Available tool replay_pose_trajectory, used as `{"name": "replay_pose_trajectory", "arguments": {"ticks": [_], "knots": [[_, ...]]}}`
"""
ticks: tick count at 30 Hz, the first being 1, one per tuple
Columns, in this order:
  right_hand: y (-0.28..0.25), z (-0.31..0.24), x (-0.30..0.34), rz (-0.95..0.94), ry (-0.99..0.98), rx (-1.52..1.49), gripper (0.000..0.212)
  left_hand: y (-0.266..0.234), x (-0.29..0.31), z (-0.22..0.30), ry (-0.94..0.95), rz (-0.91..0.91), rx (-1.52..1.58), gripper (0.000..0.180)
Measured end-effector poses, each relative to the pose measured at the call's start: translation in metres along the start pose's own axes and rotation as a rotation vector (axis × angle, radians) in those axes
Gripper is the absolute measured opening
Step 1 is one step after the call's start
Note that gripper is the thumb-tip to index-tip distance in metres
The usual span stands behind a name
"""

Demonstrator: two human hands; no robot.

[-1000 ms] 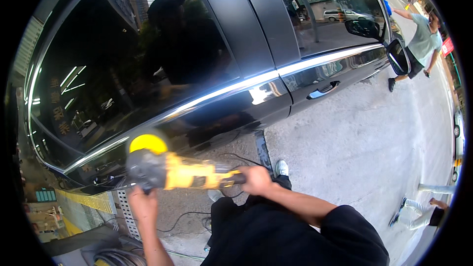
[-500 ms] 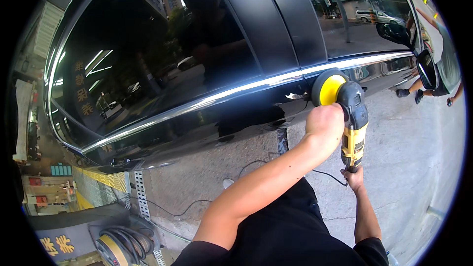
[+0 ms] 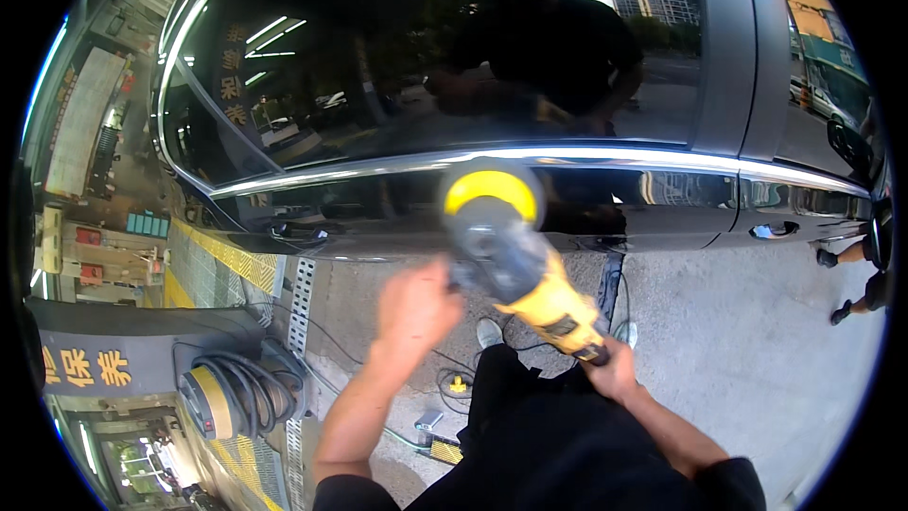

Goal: The person uses a yellow electric polisher with a yellow pad to polish the side of a black car. They move the polisher along the car door and lower panels, occasionally stopping to touch the surface with their hand.

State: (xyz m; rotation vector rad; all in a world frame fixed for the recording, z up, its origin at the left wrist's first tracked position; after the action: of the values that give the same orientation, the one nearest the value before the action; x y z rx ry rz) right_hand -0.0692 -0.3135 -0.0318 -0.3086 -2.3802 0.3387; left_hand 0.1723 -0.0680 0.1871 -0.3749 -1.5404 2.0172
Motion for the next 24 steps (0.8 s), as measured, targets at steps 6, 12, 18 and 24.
{"name": "replay_pose_trajectory", "arguments": {"ticks": [6, 12, 18, 24], "knots": [[0.136, -0.178, -0.023, -0.110, -0.179, 0.493, 0.031, -0.050, 0.092, -0.227, -0.354, 0.365, 0.008, 0.013], [0.247, -0.229, -0.048, -0.127, -0.405, 0.559, 0.027, -0.051, 0.147, -0.372, -0.366, 0.670, 0.273, 0.016], [0.208, -0.124, -0.069, -0.097, -0.301, 0.610, 0.029, 0.025, 0.139, -0.294, -0.320, 0.509, 0.234, 0.016], [0.003, 0.034, -0.056, 0.199, -0.278, 0.486, 0.022, 0.143, 0.065, -0.085, -0.156, 0.374, 0.303, 0.019]]}}
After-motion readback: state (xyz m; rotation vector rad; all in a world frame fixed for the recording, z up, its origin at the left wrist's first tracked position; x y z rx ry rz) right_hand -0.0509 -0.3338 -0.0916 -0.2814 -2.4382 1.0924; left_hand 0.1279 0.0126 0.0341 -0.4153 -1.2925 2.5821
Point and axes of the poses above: each hand's wrist, its own x-axis away from the middle knuckle, its own y-axis out of the palm, z = x × y, the point moved 9 cm from there along -x, towards the middle knuckle, and after that the axes turned 15 degrees about y, right-handed, at the moved point
